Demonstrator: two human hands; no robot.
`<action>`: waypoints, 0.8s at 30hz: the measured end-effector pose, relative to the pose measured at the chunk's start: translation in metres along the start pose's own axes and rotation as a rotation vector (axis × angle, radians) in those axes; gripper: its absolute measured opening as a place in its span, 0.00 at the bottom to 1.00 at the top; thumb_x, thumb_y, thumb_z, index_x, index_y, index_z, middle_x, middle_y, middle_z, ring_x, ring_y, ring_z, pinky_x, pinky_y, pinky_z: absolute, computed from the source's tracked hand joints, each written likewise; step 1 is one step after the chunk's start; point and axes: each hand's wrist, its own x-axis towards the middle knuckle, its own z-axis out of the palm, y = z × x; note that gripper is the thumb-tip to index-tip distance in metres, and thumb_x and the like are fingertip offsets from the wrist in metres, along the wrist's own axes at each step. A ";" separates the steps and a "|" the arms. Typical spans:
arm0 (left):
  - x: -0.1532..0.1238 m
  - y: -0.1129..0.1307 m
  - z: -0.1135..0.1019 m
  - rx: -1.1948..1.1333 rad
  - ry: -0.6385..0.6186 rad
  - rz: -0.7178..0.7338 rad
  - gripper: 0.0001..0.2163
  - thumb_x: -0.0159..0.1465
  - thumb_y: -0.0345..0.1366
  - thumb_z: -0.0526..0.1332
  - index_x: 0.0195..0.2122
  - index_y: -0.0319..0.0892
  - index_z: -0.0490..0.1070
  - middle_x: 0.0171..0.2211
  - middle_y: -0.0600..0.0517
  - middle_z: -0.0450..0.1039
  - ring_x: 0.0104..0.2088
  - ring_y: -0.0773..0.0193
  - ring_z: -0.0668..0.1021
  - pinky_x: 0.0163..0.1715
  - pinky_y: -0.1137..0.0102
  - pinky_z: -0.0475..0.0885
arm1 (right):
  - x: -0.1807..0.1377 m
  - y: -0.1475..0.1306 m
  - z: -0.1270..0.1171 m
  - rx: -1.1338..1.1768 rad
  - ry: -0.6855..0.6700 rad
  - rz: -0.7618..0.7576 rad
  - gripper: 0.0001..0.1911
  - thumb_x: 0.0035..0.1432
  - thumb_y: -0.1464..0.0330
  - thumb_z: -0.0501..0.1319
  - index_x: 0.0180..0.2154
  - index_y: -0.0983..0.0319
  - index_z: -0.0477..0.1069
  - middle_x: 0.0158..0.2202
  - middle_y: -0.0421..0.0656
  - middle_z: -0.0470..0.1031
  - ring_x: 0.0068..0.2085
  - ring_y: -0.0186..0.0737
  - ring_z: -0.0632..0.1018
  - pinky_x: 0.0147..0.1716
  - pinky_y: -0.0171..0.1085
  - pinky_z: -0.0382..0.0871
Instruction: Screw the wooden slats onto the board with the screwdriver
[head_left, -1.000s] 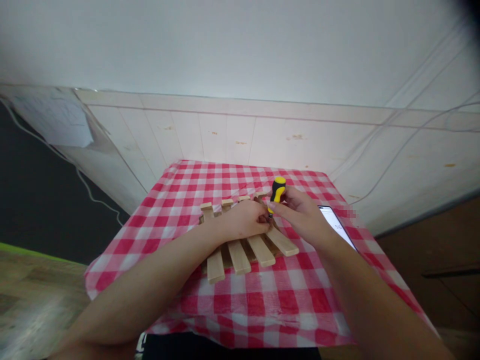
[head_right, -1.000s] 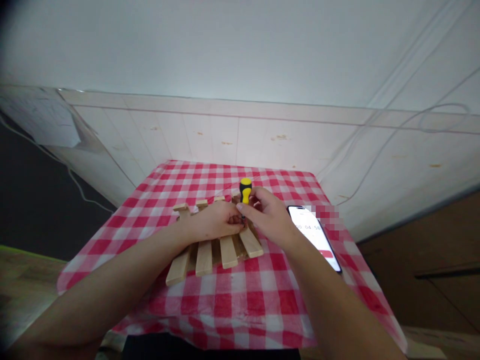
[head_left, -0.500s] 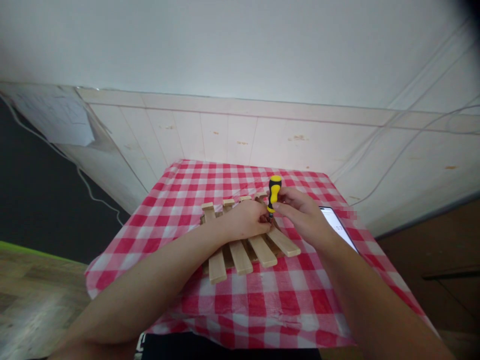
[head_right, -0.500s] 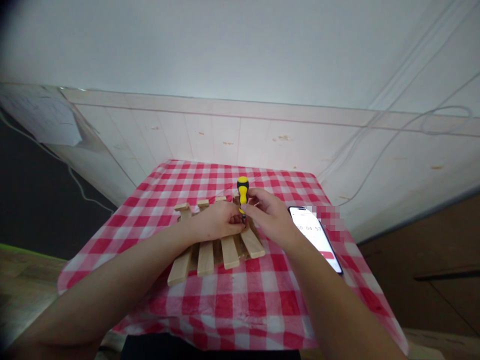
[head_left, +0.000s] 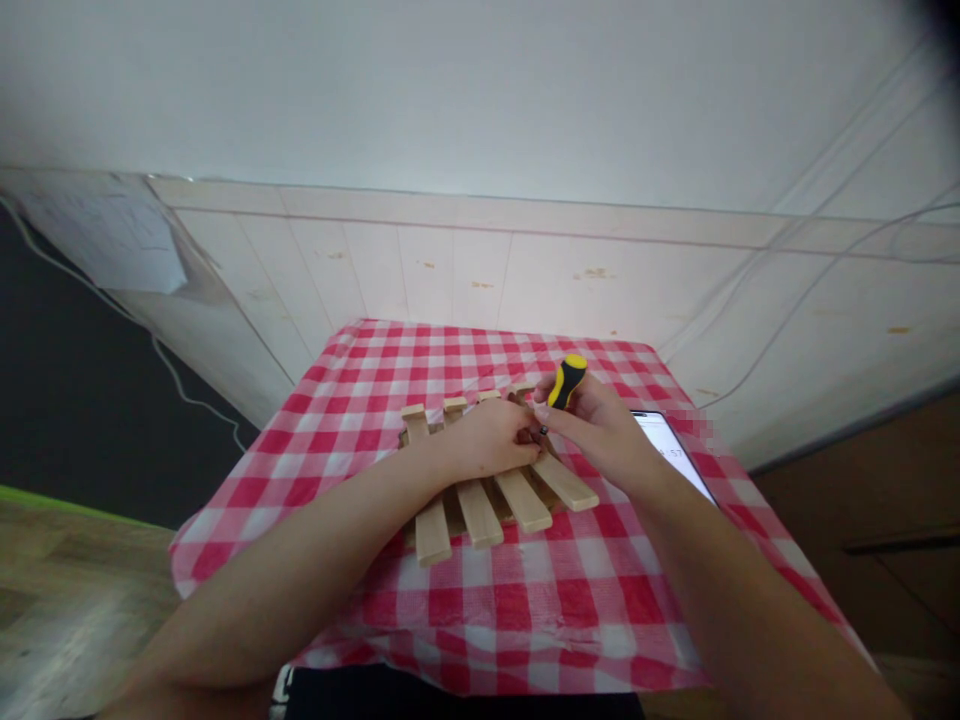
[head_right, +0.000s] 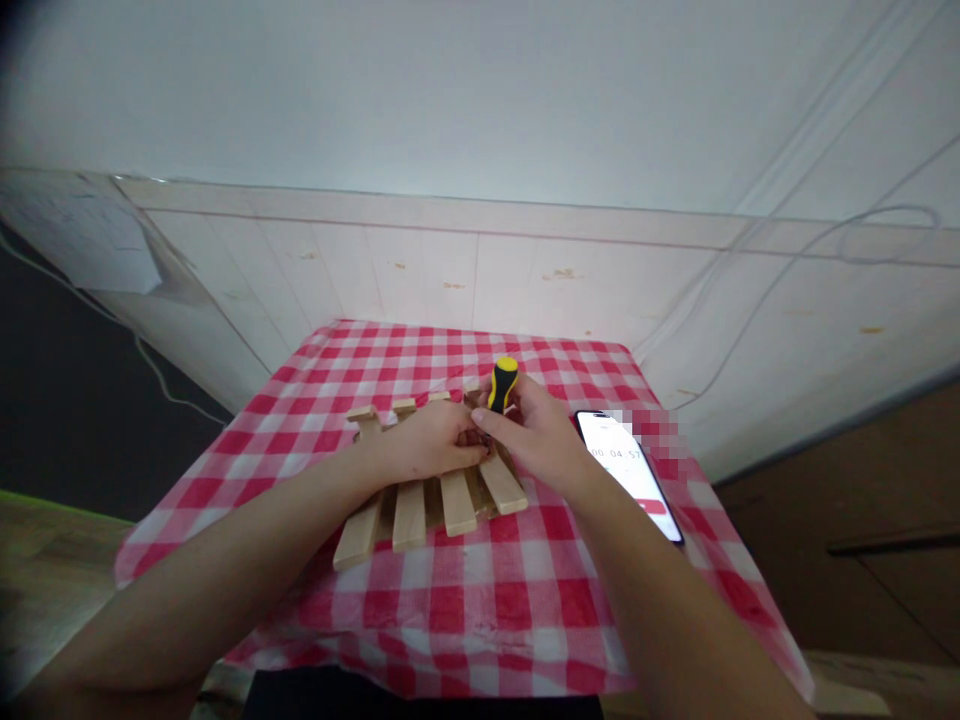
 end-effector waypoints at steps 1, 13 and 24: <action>0.000 -0.001 0.001 0.007 0.002 0.006 0.07 0.60 0.33 0.57 0.28 0.38 0.72 0.25 0.53 0.72 0.25 0.68 0.70 0.25 0.73 0.60 | 0.000 -0.002 0.000 0.015 -0.014 -0.010 0.12 0.54 0.62 0.66 0.40 0.58 0.72 0.40 0.42 0.77 0.42 0.42 0.77 0.44 0.45 0.71; 0.000 -0.002 0.002 -0.019 -0.004 0.006 0.09 0.60 0.33 0.58 0.23 0.38 0.69 0.21 0.54 0.69 0.22 0.70 0.67 0.23 0.73 0.57 | 0.000 -0.004 -0.002 -0.140 -0.028 -0.017 0.13 0.59 0.58 0.60 0.40 0.58 0.77 0.39 0.44 0.79 0.42 0.45 0.77 0.45 0.45 0.68; -0.001 0.001 0.000 0.030 -0.005 -0.019 0.09 0.60 0.34 0.57 0.25 0.38 0.71 0.23 0.53 0.70 0.23 0.69 0.69 0.23 0.72 0.58 | 0.000 0.001 -0.003 -0.190 -0.026 -0.042 0.12 0.58 0.58 0.62 0.39 0.57 0.75 0.39 0.44 0.77 0.42 0.45 0.77 0.43 0.45 0.70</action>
